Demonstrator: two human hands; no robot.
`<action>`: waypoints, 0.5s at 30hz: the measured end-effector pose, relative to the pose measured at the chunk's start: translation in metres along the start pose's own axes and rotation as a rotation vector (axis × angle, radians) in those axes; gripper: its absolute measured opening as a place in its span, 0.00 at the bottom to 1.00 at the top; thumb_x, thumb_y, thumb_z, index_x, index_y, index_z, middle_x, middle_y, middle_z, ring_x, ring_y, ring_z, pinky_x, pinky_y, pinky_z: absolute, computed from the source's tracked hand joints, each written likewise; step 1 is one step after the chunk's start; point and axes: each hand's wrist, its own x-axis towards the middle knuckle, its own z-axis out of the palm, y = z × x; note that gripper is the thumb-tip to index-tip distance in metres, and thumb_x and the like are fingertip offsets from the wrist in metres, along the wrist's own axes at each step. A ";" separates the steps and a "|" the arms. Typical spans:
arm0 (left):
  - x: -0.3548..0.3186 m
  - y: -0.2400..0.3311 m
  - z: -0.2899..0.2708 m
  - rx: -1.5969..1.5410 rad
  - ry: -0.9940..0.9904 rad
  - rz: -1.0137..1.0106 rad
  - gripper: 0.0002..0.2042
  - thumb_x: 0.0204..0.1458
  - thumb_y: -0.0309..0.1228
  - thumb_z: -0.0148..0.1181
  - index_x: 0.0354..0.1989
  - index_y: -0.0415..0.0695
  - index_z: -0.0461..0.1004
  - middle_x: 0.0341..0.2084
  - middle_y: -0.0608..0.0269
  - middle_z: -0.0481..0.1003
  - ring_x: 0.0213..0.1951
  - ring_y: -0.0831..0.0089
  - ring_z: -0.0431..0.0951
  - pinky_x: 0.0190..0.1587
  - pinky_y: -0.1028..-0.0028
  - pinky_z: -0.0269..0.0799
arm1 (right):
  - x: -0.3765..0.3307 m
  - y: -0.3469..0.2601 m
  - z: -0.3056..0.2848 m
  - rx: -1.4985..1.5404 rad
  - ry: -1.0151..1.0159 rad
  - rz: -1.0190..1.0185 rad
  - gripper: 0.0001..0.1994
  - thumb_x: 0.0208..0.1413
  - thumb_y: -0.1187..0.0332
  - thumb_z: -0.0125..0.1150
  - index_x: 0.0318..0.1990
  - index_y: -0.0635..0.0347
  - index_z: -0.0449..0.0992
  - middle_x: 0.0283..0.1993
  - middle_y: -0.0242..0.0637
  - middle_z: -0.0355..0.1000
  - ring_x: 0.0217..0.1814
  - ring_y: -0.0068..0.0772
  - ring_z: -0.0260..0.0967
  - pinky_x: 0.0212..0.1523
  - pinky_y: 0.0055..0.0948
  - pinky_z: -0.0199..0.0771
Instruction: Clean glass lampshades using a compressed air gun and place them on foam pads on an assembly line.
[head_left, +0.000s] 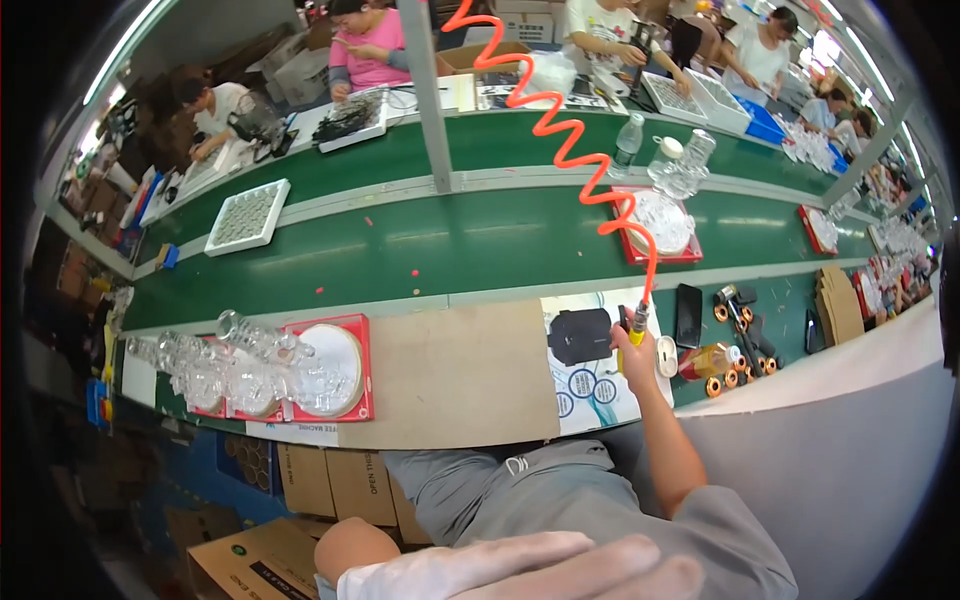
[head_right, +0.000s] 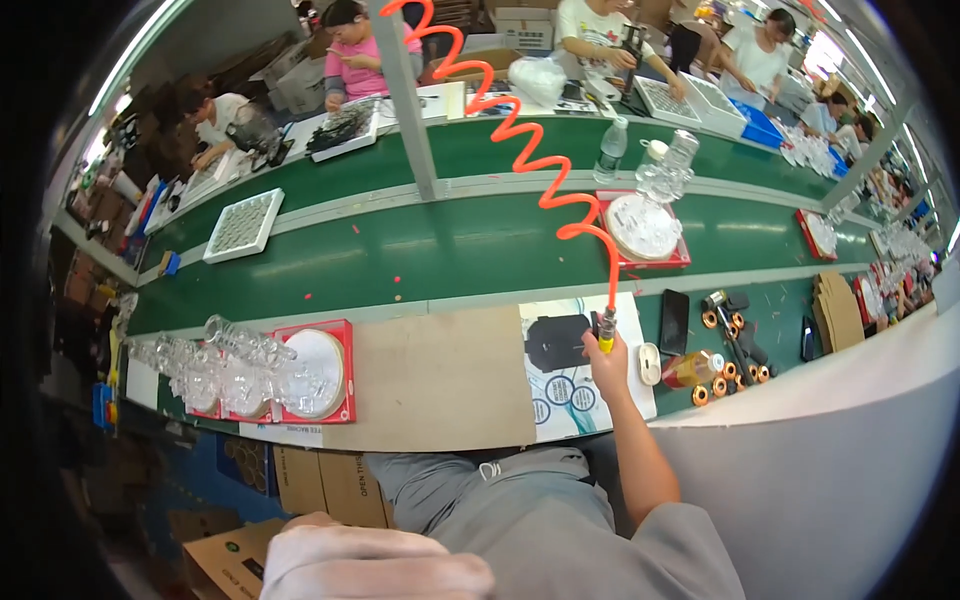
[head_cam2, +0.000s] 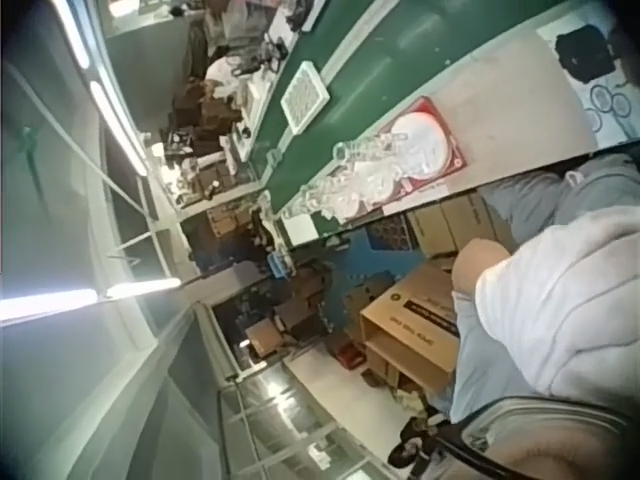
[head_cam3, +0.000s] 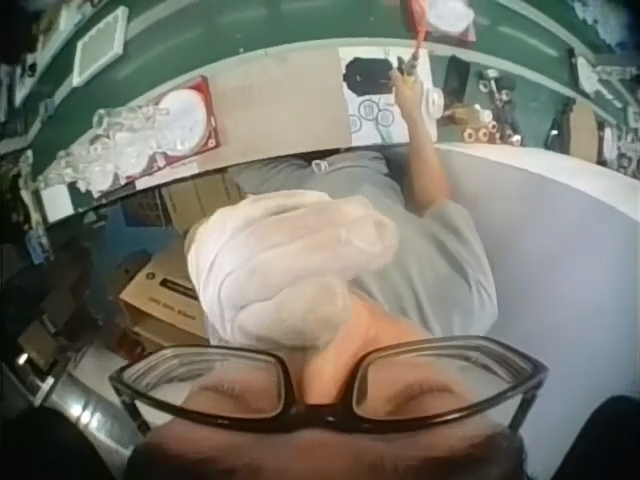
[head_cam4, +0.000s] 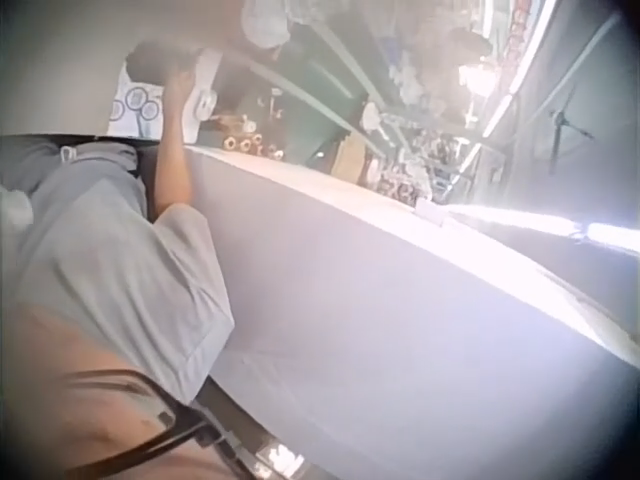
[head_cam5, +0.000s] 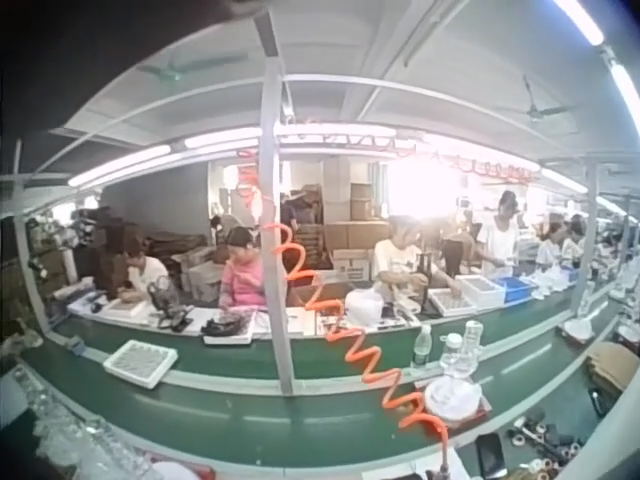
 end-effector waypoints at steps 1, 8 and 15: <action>0.007 0.002 -0.005 0.020 0.025 0.002 0.12 0.58 0.33 0.49 0.27 0.38 0.71 0.17 0.60 0.76 0.24 0.70 0.78 0.23 0.73 0.74 | 0.001 0.000 -0.001 0.023 -0.006 0.005 0.20 0.55 0.71 0.59 0.55 0.66 0.69 0.33 0.28 0.70 0.28 0.18 0.65 0.30 0.20 0.67; 0.048 -0.062 -0.062 -0.763 -1.323 -0.457 0.11 0.46 0.28 0.58 0.37 0.40 0.78 0.29 0.49 0.78 0.31 0.64 0.79 0.35 0.68 0.74 | 0.002 -0.009 0.011 0.018 -0.008 -0.005 0.24 0.56 0.72 0.57 0.60 0.68 0.64 0.32 0.29 0.66 0.28 0.17 0.63 0.31 0.19 0.66; 0.031 -0.065 -0.075 -0.182 -0.904 0.540 0.06 0.43 0.31 0.54 0.21 0.41 0.70 0.18 0.58 0.72 0.21 0.59 0.74 0.23 0.66 0.70 | 0.018 0.030 -0.009 -0.006 -0.056 -0.058 0.23 0.57 0.73 0.58 0.61 0.59 0.66 0.36 0.27 0.67 0.31 0.17 0.63 0.31 0.17 0.65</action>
